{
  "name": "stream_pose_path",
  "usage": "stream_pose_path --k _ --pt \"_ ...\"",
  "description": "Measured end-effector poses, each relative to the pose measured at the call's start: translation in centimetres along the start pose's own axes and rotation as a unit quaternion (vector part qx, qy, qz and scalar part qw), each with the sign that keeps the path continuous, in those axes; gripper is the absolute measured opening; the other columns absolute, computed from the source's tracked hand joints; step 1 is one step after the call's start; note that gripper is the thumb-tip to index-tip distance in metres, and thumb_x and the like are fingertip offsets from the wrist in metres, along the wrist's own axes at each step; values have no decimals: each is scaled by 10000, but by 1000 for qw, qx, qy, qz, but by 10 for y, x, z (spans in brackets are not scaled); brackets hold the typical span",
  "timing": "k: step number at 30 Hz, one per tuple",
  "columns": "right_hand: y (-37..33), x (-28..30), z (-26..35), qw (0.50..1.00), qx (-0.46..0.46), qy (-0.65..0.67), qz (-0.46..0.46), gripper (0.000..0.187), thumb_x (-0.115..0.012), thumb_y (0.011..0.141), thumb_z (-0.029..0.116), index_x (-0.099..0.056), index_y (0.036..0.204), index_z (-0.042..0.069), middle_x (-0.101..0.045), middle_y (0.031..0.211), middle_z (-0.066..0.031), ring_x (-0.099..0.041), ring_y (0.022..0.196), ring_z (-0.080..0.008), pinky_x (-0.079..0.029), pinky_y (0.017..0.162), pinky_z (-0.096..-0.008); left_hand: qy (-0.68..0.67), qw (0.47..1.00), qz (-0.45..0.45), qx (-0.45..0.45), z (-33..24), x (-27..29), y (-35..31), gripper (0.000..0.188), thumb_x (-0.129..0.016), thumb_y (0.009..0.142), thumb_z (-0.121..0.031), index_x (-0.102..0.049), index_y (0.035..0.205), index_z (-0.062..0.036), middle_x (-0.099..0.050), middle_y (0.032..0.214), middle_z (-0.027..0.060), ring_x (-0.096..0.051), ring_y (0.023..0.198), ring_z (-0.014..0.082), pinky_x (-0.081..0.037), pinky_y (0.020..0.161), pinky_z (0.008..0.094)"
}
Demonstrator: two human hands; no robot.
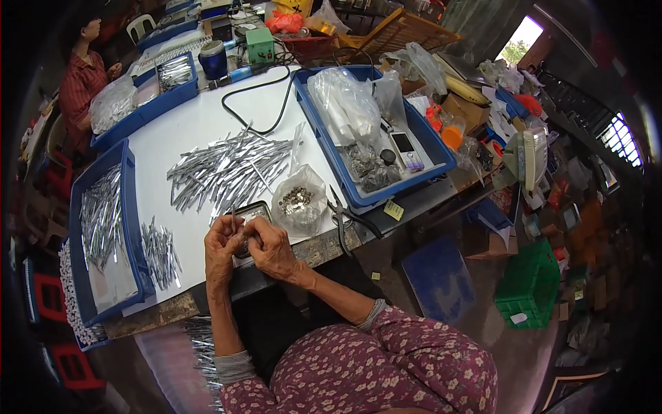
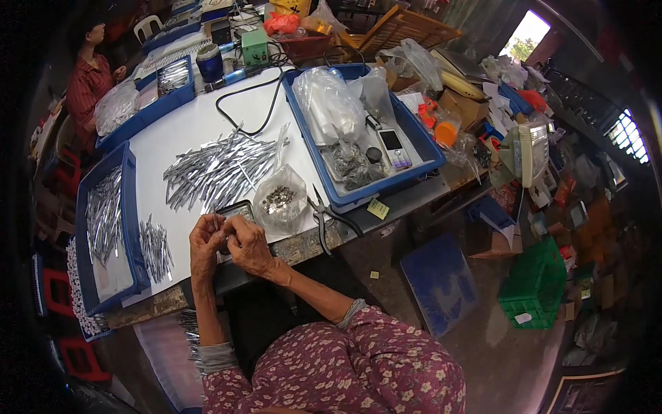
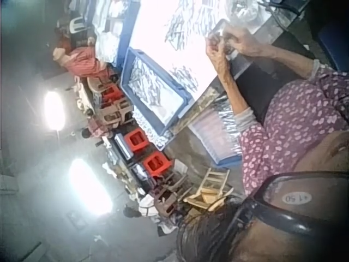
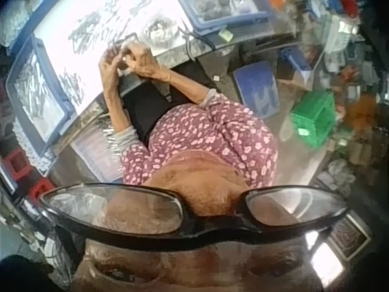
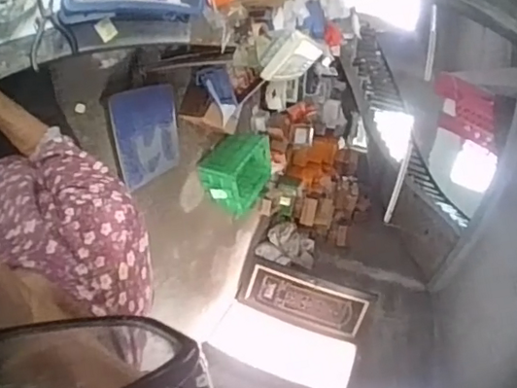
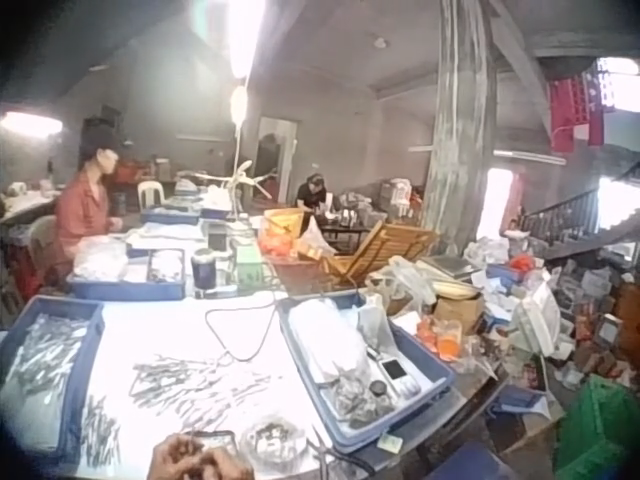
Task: Trimming small metal components using a hand-cutting tool at a workshop bench.
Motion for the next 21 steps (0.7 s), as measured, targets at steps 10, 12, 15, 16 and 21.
stream_pose_path --k 10,12,15,16,21 --pt "1 0 2 1000 -17 5 14 123 -480 695 -22 -485 816 -5 -538 690 -146 -559 642 -330 -440 578 -391 -2 1000 -5 16 0 2 -1 258 -648 779 -135 -525 978 -26 -528 837 -14 -480 743 50 -378 658 170" --pt "1 0 2 1000 -14 0 14 125 -480 696 -24 -485 818 -5 -540 687 -146 -562 638 -328 -442 574 -389 -3 1000 -4 14 -1 2 -2 253 -645 782 -132 -525 978 -26 -524 833 -15 -478 747 51 -378 662 172" --pt "1 -1 0 1000 -21 7 11 124 -480 697 -26 -484 819 -5 -542 686 -144 -564 629 -321 -444 566 -382 1 1000 -4 12 -2 1 -2 247 -641 785 -124 -523 977 -25 -512 822 -16 -473 756 56 -377 672 178" --pt "1 -1 1 1000 -23 10 9 124 -482 700 -25 -484 822 -4 -540 681 -144 -564 623 -317 -442 561 -380 4 1000 -9 13 -2 2 -2 247 -641 784 -122 -522 976 -23 -507 818 -18 -470 758 56 -376 674 179" --pt "1 -1 0 999 -36 21 2 120 -492 715 -17 -486 834 -4 -537 664 -141 -562 603 -310 -437 547 -377 13 1000 -25 5 -3 1 -2 237 -635 787 -112 -523 973 -20 -509 822 -19 -470 758 52 -373 675 177"
Point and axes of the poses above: each hand's wrist, its own y-axis towards the middle knuckle, its own x-axis out of the back of the hand, z = x × y, the point moved 2 cm from there along y, towards the middle knuckle
